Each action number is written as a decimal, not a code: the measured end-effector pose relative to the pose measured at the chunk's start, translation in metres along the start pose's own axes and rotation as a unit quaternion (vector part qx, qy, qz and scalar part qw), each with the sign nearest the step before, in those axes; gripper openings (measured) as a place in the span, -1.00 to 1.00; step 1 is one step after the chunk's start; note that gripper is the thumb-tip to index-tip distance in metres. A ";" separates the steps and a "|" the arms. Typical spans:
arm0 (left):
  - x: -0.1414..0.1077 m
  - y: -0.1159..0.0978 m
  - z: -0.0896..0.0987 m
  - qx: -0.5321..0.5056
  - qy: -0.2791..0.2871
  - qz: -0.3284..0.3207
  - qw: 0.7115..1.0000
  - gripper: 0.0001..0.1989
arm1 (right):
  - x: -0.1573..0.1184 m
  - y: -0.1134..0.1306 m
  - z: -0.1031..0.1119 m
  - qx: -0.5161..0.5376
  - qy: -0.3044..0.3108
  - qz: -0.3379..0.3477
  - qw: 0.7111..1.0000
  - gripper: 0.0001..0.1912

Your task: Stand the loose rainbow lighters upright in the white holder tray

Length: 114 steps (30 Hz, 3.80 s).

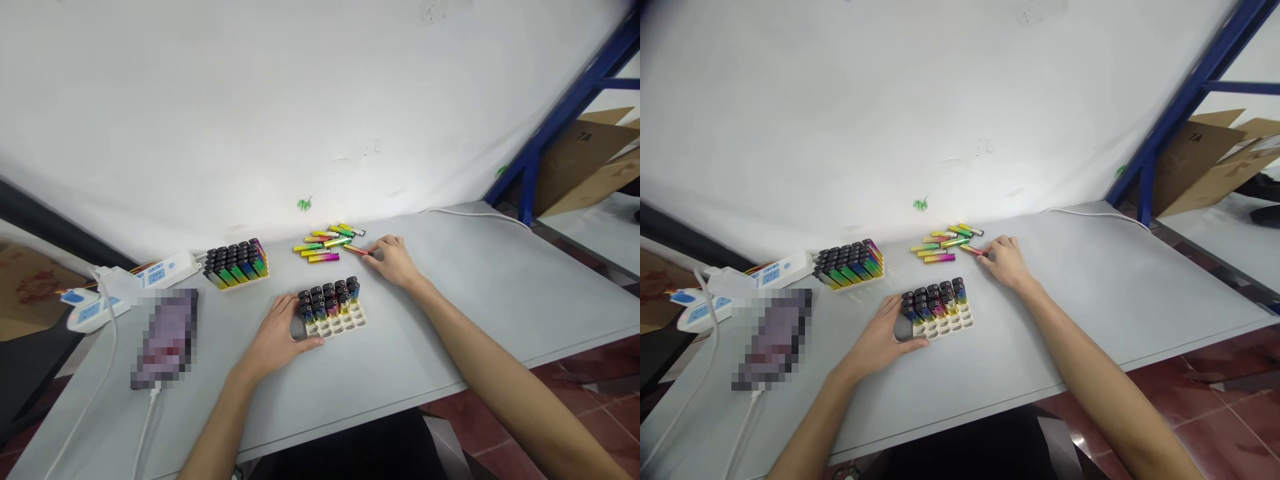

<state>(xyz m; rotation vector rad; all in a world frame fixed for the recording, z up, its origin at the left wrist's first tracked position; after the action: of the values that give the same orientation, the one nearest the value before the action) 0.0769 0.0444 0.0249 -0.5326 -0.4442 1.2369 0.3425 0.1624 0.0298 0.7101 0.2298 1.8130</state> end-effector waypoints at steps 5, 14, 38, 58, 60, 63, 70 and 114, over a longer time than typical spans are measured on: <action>0.001 0.000 -0.001 0.009 0.006 0.008 1.000 -0.28 | -0.004 0.000 0.015 0.325 -0.081 -0.068 0.940 -0.68; 0.000 -0.001 -0.001 0.010 0.007 -0.002 1.000 -0.32 | -0.014 0.025 -0.013 0.563 -0.035 -0.121 0.816 -0.60; 0.000 -0.002 0.000 0.008 0.002 0.003 1.000 -0.34 | -0.026 0.024 -0.033 0.620 -0.026 -0.223 0.752 -0.46; 0.000 -0.001 0.000 0.011 -0.008 -0.003 1.000 -0.35 | -0.023 0.016 -0.034 0.572 -0.045 -0.197 0.795 -0.52; 0.000 -0.001 0.001 0.014 -0.012 0.001 1.000 -0.36 | -0.021 0.018 -0.031 0.562 -0.044 -0.176 0.807 -0.55; 0.001 0.001 0.001 0.036 -0.019 0.009 0.999 -0.37 | -0.017 0.028 -0.025 0.550 0.004 -0.106 0.828 -0.60; 0.002 0.005 0.004 0.050 -0.048 0.004 0.998 -0.36 | -0.026 0.033 -0.021 0.567 0.127 -0.065 0.811 -0.67; 0.002 0.006 0.001 0.048 -0.016 0.011 0.999 -0.35 | -0.042 0.078 -0.004 0.339 0.190 0.043 0.920 -0.66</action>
<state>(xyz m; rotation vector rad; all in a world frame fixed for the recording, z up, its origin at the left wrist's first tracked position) 0.0728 0.0480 0.0222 -0.4368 -0.4038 1.2827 0.2868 0.0967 0.0499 0.8341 1.1416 1.9484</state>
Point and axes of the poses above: each hand's wrist, its own x-axis towards the middle knuckle, its own z-axis out of the back of the hand, y = z × x, the point moved 9 cm from there along x, towards the middle knuckle, and after that the axes turned 8 degrees about z, right-handed, at the moved point
